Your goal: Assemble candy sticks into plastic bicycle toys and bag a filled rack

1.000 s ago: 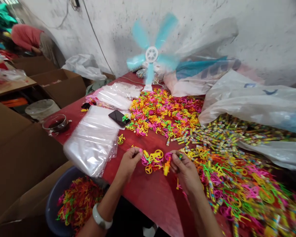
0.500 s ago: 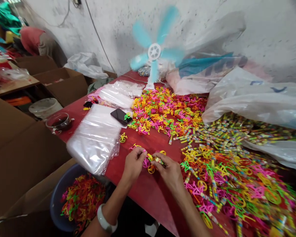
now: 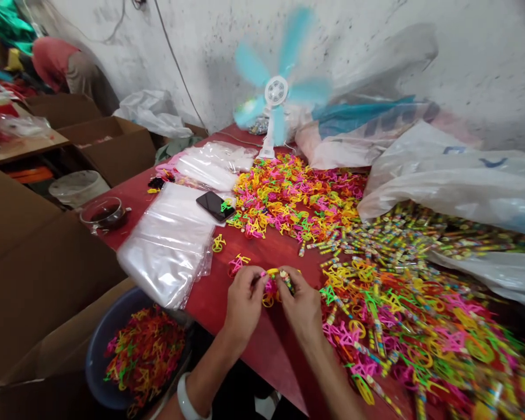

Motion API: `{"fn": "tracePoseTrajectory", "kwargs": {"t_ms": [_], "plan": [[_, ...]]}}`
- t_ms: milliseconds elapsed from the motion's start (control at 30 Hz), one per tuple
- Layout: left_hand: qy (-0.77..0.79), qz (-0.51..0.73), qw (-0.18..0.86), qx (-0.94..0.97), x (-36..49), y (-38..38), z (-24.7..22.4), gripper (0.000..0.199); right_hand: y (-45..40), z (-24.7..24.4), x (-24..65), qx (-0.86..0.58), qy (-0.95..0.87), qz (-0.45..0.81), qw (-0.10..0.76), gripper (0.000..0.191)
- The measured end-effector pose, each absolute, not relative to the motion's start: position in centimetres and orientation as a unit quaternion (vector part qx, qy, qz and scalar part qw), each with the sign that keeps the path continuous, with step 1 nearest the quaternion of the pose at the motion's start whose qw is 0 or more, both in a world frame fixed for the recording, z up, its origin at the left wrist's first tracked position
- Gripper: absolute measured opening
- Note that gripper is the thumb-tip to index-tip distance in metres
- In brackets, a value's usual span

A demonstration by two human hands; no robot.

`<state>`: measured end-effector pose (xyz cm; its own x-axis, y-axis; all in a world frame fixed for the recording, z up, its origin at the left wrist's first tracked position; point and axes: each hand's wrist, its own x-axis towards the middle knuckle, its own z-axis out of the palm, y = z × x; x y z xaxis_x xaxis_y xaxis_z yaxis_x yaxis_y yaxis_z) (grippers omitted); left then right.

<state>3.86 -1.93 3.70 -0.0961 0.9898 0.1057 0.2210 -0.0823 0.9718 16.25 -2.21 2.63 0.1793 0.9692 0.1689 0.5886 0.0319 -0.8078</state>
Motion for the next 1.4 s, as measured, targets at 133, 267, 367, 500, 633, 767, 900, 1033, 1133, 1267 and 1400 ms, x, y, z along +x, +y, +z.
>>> {"fn": "tracePoseTrajectory", "kwargs": {"t_ms": [133, 267, 367, 500, 633, 767, 900, 1033, 1133, 1267, 1400], "plan": [[0.555, 0.474, 0.297, 0.615, 3.3, -2.6, 3.2, 0.014, -2.4, 2.9, 16.5, -0.626, -0.658, 0.181, 0.376, 0.028], [0.536, 0.471, 0.258, 0.651, 3.1, -2.8, 2.7, 0.015, -3.0, 2.5, 16.8, -0.561, -0.721, 0.108, 0.391, 0.029], [0.542, 0.475, 0.286, 0.631, 3.5, -2.8, 2.7, 0.014, -3.2, 2.2, 16.8, -0.542, -0.737, 0.075, 0.398, 0.025], [0.577, 0.482, 0.358, 0.554, 3.7, -2.7, 3.0, 0.007, -2.7, 2.0, 16.9, -0.51, -0.734, 0.057, 0.445, 0.027], [0.521, 0.492, 0.17, 0.676, 3.2, -3.1, 3.0, 0.013, -2.5, 1.9, 17.0, -0.572, -0.647, 0.13, 0.486, 0.025], [0.464, 0.485, 0.009, 0.741, 3.4, -3.5, 2.1, 0.015, -3.9, 1.8, 16.7, -0.616, -0.556, 0.23, 0.509, 0.025], [0.504, 0.469, -0.015, 0.725, 2.5, -3.3, 2.0, 0.013, -5.1, 1.3, 17.3, -0.638, -0.554, 0.251, 0.473, 0.027], [0.627, 0.334, -0.022, 0.703, -3.2, -3.8, 4.7, 0.014, -3.9, 1.0, 19.5, -0.669, -0.586, 0.172, 0.423, 0.032], [0.733, 0.075, 0.021, 0.676, -8.5, -5.0, 7.5, 0.023, -2.3, 0.8, 20.9, -0.674, -0.642, 0.138, 0.34, 0.036], [0.771, 0.061, 0.027, 0.633, -10.0, -6.0, 8.4, 0.026, -1.3, 0.4, 21.3, -0.667, -0.668, 0.175, 0.279, 0.034], [0.665, 0.296, 0.312, 0.611, -3.6, -5.0, 6.0, 0.028, -2.0, 1.0, 20.7, -0.654, -0.611, 0.224, 0.386, 0.033]]}}
